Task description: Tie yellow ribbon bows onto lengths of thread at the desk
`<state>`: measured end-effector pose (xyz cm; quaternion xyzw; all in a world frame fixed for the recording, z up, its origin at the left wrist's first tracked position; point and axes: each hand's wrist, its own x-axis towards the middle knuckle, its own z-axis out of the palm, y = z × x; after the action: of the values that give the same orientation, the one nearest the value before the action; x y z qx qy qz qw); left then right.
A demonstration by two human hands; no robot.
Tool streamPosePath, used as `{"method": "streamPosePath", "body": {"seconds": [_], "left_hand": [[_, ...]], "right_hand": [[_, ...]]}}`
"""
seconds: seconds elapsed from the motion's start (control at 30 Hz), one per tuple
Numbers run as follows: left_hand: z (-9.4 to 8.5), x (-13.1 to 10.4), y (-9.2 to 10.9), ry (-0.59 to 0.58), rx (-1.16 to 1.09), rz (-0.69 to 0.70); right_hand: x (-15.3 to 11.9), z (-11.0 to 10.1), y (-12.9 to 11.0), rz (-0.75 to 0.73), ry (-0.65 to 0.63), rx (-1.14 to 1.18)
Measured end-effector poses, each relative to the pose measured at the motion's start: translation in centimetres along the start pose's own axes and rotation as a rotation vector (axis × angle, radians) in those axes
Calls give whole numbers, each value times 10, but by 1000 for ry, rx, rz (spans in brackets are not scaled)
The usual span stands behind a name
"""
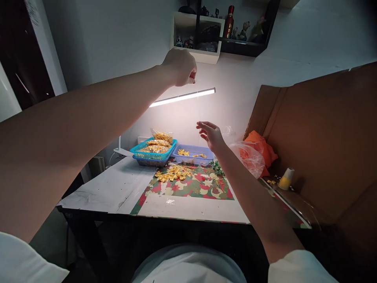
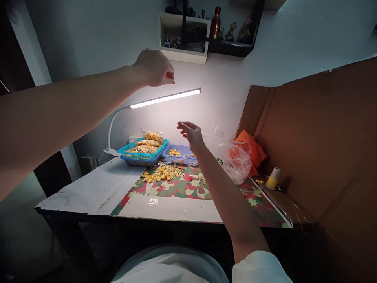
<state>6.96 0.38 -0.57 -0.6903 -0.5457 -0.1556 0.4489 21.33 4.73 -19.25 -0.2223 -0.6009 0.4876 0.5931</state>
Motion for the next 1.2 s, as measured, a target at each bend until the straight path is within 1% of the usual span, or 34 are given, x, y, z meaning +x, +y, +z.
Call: {"method": "streamPosePath", "body": {"seconds": [0.17, 0.33, 0.53, 0.63, 0.77, 0.93, 1.1, 1.2], "left_hand": [[-6, 5, 3, -1, 28, -7], [-15, 10, 7, 12, 20, -39], [-31, 14, 16, 37, 4, -68], [-36, 15, 22, 52, -6, -66], [-34, 18, 28, 60, -28, -63], [-24, 25, 40, 94, -69, -70], [-18, 28, 57, 120, -99, -67], [-17, 29, 62, 129, -102, -58]], "right_hand": [[-2, -5, 5, 20, 34, 4], [-1, -12, 5, 5, 51, 30], [-2, -27, 0, -56, 75, 34], [-5, -36, -1, -96, 81, 26], [-11, -47, 3, -82, 95, 24], [-23, -55, 17, -14, 113, 63], [-34, -60, 30, 37, 81, 74], [-38, -62, 34, 49, 61, 76]]}}
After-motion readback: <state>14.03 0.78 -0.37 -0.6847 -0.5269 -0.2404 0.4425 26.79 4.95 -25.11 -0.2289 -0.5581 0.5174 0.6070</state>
